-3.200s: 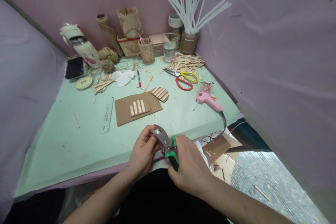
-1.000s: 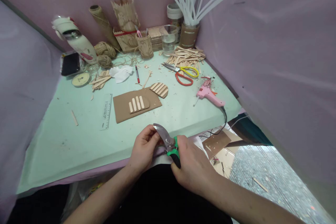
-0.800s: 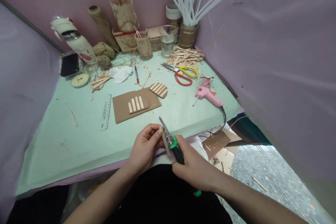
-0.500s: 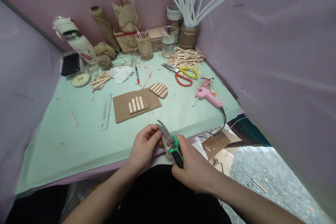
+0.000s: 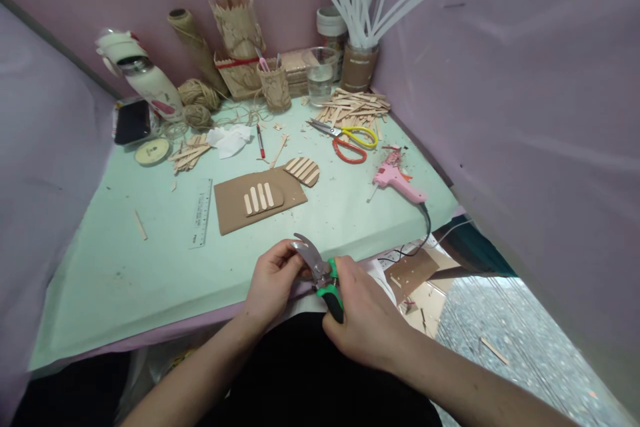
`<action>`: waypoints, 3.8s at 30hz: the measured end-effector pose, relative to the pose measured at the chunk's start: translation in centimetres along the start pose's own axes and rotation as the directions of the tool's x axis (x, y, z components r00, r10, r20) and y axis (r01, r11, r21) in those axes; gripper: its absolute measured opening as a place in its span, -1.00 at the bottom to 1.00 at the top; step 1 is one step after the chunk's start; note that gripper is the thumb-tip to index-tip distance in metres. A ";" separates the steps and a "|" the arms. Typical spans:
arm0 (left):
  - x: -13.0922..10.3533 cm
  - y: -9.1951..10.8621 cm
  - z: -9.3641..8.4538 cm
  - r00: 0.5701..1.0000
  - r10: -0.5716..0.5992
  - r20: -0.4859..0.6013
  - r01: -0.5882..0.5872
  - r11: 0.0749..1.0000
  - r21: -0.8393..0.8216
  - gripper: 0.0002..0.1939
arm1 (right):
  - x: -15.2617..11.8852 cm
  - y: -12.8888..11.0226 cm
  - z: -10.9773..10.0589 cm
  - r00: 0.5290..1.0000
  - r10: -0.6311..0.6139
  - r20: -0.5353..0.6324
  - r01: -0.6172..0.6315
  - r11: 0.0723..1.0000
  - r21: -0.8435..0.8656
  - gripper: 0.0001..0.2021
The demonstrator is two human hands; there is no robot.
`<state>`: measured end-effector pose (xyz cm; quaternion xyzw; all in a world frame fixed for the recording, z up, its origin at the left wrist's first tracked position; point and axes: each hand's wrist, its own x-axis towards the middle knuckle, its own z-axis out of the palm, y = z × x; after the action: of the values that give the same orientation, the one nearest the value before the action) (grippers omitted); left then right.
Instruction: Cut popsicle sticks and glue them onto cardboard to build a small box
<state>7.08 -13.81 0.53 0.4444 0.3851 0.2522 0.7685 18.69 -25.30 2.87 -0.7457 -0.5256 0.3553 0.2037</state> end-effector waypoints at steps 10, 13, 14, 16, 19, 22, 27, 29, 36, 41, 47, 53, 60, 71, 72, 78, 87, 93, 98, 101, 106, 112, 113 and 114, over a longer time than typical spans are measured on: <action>0.0 0.1 0.1 0.999 -0.049 0.013 0.048 0.996 0.077 -0.89 | -0.5 0.0 -0.2 0.998 0.049 0.051 -0.046 0.998 -0.045 -0.74; 0.0 0.2 0.1 0.999 -0.042 0.008 0.041 0.992 0.118 -0.90 | -0.6 0.1 -0.1 0.996 0.064 0.062 -0.060 0.996 -0.059 -0.74; 0.0 0.3 0.1 0.999 -0.035 0.006 0.034 0.990 0.137 -0.91 | -0.6 0.1 -0.1 0.995 0.078 0.068 -0.074 0.995 -0.061 -0.74; -0.1 0.4 0.0 1.000 -0.023 0.005 0.021 0.985 0.170 -0.90 | -0.5 0.3 0.0 0.990 0.113 0.090 -0.108 0.993 -0.056 -0.73; 0.0 0.5 0.0 1.000 -0.004 -0.002 0.005 0.982 0.188 -0.89 | -0.4 0.6 -0.1 0.986 0.114 0.124 -0.118 0.993 0.026 -0.71; 0.3 0.5 -0.1 1.000 0.005 -0.014 -0.003 0.986 0.165 -0.84 | -0.1 0.8 -0.5 0.988 0.031 0.152 -0.070 0.963 0.260 -0.67; 0.7 0.2 -0.3 1.000 0.024 -0.006 -0.023 0.992 0.126 -0.81 | -0.1 1.0 -1.0 0.994 -0.006 0.113 -0.037 0.925 0.378 -0.59; 0.8 0.1 -0.3 1.000 0.026 -0.011 -0.024 0.994 0.110 -0.82 | -0.2 0.9 -1.0 0.994 0.006 0.108 -0.041 0.942 0.333 -0.58; 0.7 0.3 -0.3 1.000 0.000 -0.018 0.001 0.998 0.055 -0.85 | 0.0 0.2 -0.6 0.999 0.017 0.051 -0.025 0.988 0.151 -0.63; 0.6 0.3 -0.4 1.000 -0.001 -0.003 0.001 0.999 0.034 -0.88 | 0.0 -0.2 -0.6 0.999 0.010 0.039 -0.014 0.996 0.091 -0.66; 0.5 0.3 -0.3 1.000 -0.015 0.000 0.015 0.999 0.041 -0.86 | 0.0 -0.5 -0.7 0.999 0.016 0.044 -0.020 0.996 0.082 -0.68; 0.4 0.6 0.0 0.999 -0.042 0.014 0.042 0.999 0.020 -0.82 | 0.0 -0.3 -0.3 0.999 0.022 0.043 -0.024 0.999 0.043 -0.72; 0.4 0.5 -0.2 0.999 -0.045 0.027 0.044 0.998 0.052 -0.72 | -0.1 0.4 -0.6 0.991 0.075 0.108 -0.092 0.982 0.163 -0.74; 0.4 0.0 -0.5 1.000 -0.006 0.021 0.003 0.994 0.110 -0.77 | -0.1 0.6 -1.3 0.996 0.031 0.089 -0.042 0.990 0.134 -0.67; 0.4 0.1 -0.6 1.000 0.002 0.020 -0.005 0.992 0.128 -0.79 | -0.1 0.6 -1.2 0.997 0.034 0.076 -0.041 0.994 0.098 -0.68; 0.3 0.4 -0.8 0.999 0.024 0.036 -0.030 0.984 0.175 -0.87 | 0.1 0.4 -1.3 0.998 0.022 0.055 -0.021 1.000 -0.013 -0.72; 0.1 1.1 -0.6 0.996 0.045 0.083 -0.066 0.962 0.265 -0.88 | -0.2 0.3 -1.3 0.999 0.001 0.052 0.001 0.999 -0.038 -0.73; 0.1 1.2 -0.7 0.991 0.061 0.120 -0.095 0.948 0.303 -0.87 | -0.5 0.7 -1.1 0.996 0.044 0.076 -0.038 0.997 -0.071 -0.75; 0.1 1.2 -0.9 0.991 0.073 0.112 -0.108 0.931 0.349 -0.87 | -0.5 0.9 -1.6 0.988 0.080 0.133 -0.085 0.996 0.036 -0.74; 0.0 1.1 -0.9 0.994 0.029 0.106 -0.062 0.942 0.330 -0.85 | -0.4 1.1 -2.3 0.990 0.065 0.124 -0.082 0.988 0.134 -0.71; 0.0 1.1 -0.8 0.997 0.032 0.073 -0.054 0.943 0.329 -0.82 | -0.2 1.8 -2.7 0.992 0.053 0.118 -0.072 0.984 0.160 -0.63; 0.1 0.8 -0.9 0.994 -0.028 0.101 0.010 0.985 0.175 -0.78 | 0.0 2.0 -2.3 0.993 0.060 0.104 -0.077 0.983 0.167 -0.60; 0.1 0.7 -0.9 0.992 -0.052 0.118 0.039 0.993 0.114 -0.76 | 0.1 2.0 -2.3 0.992 0.062 0.107 -0.079 0.983 0.168 -0.60; 0.0 0.7 -0.8 0.989 -0.073 0.129 0.067 0.996 0.051 -0.75 | 0.2 2.0 -2.3 0.992 0.060 0.112 -0.079 0.982 0.171 -0.60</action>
<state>6.42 -13.08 0.84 0.4638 0.3552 0.1864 0.7899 21.65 -25.70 3.00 -0.7228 -0.4761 0.4462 0.2274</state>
